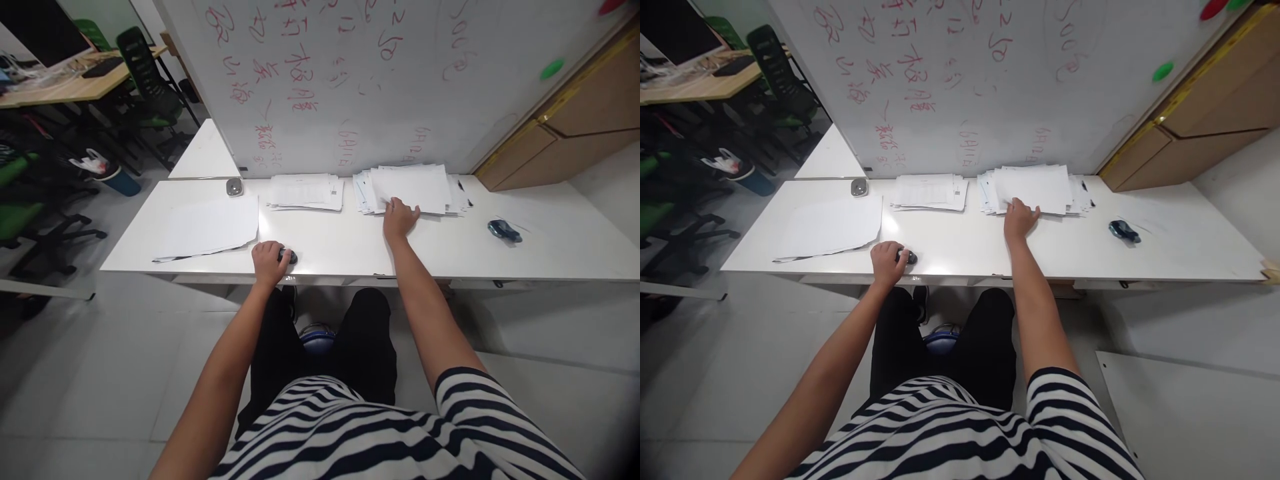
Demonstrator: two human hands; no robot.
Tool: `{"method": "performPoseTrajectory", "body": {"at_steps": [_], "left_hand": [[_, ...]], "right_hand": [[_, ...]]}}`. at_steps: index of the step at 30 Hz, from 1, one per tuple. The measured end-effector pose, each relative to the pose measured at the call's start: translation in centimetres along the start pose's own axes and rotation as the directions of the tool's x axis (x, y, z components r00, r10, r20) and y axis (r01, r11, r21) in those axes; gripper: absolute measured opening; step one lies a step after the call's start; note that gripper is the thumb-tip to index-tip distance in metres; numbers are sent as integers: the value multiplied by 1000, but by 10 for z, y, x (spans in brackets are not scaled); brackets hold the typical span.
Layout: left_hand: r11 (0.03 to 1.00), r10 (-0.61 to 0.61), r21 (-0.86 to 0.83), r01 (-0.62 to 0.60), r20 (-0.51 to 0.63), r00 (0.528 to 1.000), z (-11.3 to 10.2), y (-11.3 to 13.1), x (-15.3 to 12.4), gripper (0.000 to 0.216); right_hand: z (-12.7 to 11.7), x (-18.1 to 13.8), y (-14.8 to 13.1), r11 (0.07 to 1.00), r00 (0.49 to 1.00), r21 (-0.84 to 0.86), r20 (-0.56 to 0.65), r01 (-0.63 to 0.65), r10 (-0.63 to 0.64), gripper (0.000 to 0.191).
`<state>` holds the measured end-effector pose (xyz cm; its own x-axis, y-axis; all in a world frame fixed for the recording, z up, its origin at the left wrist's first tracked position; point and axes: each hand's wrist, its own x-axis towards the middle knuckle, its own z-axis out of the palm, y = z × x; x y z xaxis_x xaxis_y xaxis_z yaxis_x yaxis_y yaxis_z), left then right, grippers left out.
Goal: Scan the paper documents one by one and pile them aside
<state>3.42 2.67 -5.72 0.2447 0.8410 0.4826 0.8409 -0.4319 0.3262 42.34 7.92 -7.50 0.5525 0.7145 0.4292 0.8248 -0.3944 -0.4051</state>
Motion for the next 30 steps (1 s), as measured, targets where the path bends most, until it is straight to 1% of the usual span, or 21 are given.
{"method": "performPoseTrajectory", "body": {"at_steps": [5, 9, 11, 13, 15, 16, 17, 18, 19, 20, 21, 23, 24, 25, 26, 28, 30], "left_hand": [[1000, 3, 1, -3, -1, 1000, 1, 0, 0, 22], [1000, 12, 2, -12, -13, 1000, 1, -1, -1, 22], [1000, 12, 9, -11, -15, 1000, 2, -2, -1, 22], [1000, 11, 14, -11, -16, 1000, 2, -2, -1, 23], [1000, 8, 18, -8, -17, 1000, 2, -1, -1, 23], [1000, 5, 21, -4, -18, 1000, 1, -1, -1, 23], [1000, 0, 25, 0, -19, 1000, 1, -1, -1, 23], [1000, -4, 27, 5, -21, 1000, 1, -1, -1, 24], [1000, -7, 27, 8, -21, 1000, 0, -1, -2, 24], [1000, -8, 24, 8, -22, 1000, 0, 0, -2, 24], [1000, -6, 19, 6, -22, 1000, 0, 0, -2, 24], [1000, -3, 4, 3, -22, 1000, -1, 0, -2, 25], [1000, -5, -4, 5, -20, 1000, -1, 1, -3, 26], [1000, -10, -13, 9, -18, 1000, -1, 1, -3, 26], [1000, -17, -23, 16, -15, 1000, -2, 2, -2, 26], [999, -28, -43, 28, -4, 1000, -4, 3, -1, 27], [998, -31, -59, 31, -2, 1000, -7, 6, 0, 28]], "right_hand": [[0, 4, 0, 998, 999, -44, -30, -34, 32, 36], [-1, 2, 1, 998, 996, -9, -48, -70, 69, 36], [-5, 3, 0, 994, 993, 47, -49, -102, 104, 33], [-15, 2, -4, 976, 985, 143, -34, -164, 170, 30], [-33, -3, -14, 933, 975, 291, 0, -212, 222, 30], [-46, -9, -22, 897, 975, 387, 23, -211, 220, 32], [-60, -18, -30, 847, 978, 493, 44, -200, 205, 34], [-75, -30, -39, 777, 984, 606, 63, -173, 169, 34], [-90, -45, -48, 680, 986, 717, 79, -158, 146, 33], [-105, -62, -56, 566, 984, 808, 91, -164, 155, 32], [-117, -82, -63, 454, 980, 873, 114, -177, 163, 32], [-133, -125, -71, 265, 959, 933, 192, -245, 210, 30], [-135, -147, -72, 185, 934, 936, 250, -301, 256, 30], [-134, -167, -72, 112, 895, 923, 321, -369, 309, 30], [-130, -187, -70, 45, 846, 897, 396, -439, 356, 31], [-117, -220, -64, -72, 745, 818, 553, -571, 374, 33], [-103, -244, -57, -135, 675, 749, 648, -649, 353, 33]]}}
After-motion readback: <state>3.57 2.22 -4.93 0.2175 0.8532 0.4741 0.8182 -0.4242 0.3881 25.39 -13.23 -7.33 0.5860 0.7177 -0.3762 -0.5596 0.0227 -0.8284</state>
